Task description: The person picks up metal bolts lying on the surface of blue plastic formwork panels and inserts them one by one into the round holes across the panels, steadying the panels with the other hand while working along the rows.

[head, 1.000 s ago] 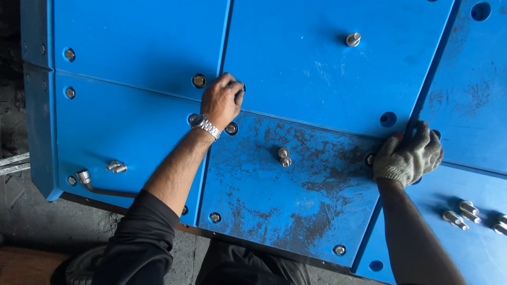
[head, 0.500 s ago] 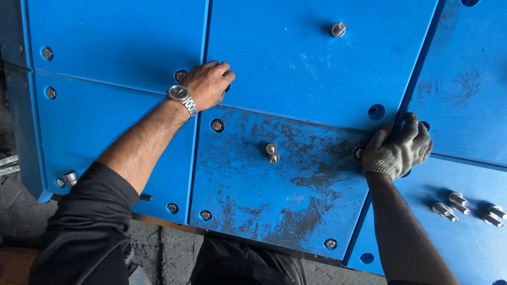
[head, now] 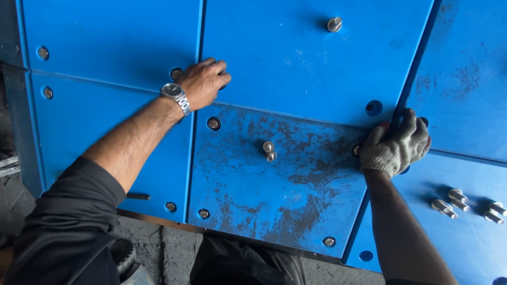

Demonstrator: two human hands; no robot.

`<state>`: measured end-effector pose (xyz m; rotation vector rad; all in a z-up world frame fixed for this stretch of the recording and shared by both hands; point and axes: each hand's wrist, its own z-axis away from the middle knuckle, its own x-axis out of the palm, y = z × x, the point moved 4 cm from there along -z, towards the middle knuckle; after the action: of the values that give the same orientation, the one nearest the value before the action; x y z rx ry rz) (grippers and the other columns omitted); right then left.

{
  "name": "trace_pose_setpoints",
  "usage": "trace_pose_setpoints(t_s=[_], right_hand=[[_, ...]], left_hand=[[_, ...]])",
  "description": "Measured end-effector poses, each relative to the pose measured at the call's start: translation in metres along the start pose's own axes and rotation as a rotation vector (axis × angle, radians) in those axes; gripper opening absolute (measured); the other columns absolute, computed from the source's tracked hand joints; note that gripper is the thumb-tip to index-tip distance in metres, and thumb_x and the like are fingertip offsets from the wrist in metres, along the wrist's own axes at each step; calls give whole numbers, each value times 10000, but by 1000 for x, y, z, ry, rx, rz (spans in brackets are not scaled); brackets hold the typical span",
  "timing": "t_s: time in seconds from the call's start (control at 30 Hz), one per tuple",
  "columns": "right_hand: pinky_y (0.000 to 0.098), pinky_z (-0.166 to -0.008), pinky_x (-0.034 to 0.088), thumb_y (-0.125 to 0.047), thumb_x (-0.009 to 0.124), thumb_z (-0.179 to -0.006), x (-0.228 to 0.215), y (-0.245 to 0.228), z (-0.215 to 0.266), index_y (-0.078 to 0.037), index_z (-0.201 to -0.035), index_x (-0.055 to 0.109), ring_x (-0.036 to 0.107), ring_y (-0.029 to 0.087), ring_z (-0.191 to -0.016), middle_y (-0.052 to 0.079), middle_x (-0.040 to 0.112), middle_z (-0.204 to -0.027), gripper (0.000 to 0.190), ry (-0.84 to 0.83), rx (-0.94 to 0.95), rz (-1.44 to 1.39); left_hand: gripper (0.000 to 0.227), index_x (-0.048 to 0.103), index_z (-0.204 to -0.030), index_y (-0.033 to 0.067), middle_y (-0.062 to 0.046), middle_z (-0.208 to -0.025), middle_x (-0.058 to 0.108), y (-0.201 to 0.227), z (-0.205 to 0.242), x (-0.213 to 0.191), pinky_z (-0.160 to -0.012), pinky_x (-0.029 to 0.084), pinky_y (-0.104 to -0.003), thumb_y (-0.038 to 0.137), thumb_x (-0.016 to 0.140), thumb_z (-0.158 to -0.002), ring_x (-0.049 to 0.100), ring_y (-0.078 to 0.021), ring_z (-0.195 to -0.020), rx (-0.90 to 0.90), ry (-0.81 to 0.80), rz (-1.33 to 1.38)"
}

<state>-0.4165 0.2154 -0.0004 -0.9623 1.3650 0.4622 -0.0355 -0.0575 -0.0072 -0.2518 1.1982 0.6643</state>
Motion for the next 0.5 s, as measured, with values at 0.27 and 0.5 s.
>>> trace_pose_setpoints(t_s=[0.27, 0.5], right_hand=[[594, -1210, 192, -297, 648, -984, -9, -4, -7, -107, -1541, 435, 389, 435, -1394, 255, 452, -1428, 625, 14, 74, 16], [569, -1227, 194, -316, 665, -954, -7, -1, -12, -105, -1490, 491, 413, 416, -1395, 254, 482, -1426, 601, 26, 114, 28]], left_hand=[[299, 661, -1159, 36, -111, -1070, 633, 9, 5, -28, -726, 593, -382, 245, 729, -956, 639, -224, -892, -114, -92, 67], [101, 729, -938, 139, -20, -993, 674, 33, 10, -51, -689, 554, -487, 92, 688, -859, 700, -219, -937, -29, 85, -18]])
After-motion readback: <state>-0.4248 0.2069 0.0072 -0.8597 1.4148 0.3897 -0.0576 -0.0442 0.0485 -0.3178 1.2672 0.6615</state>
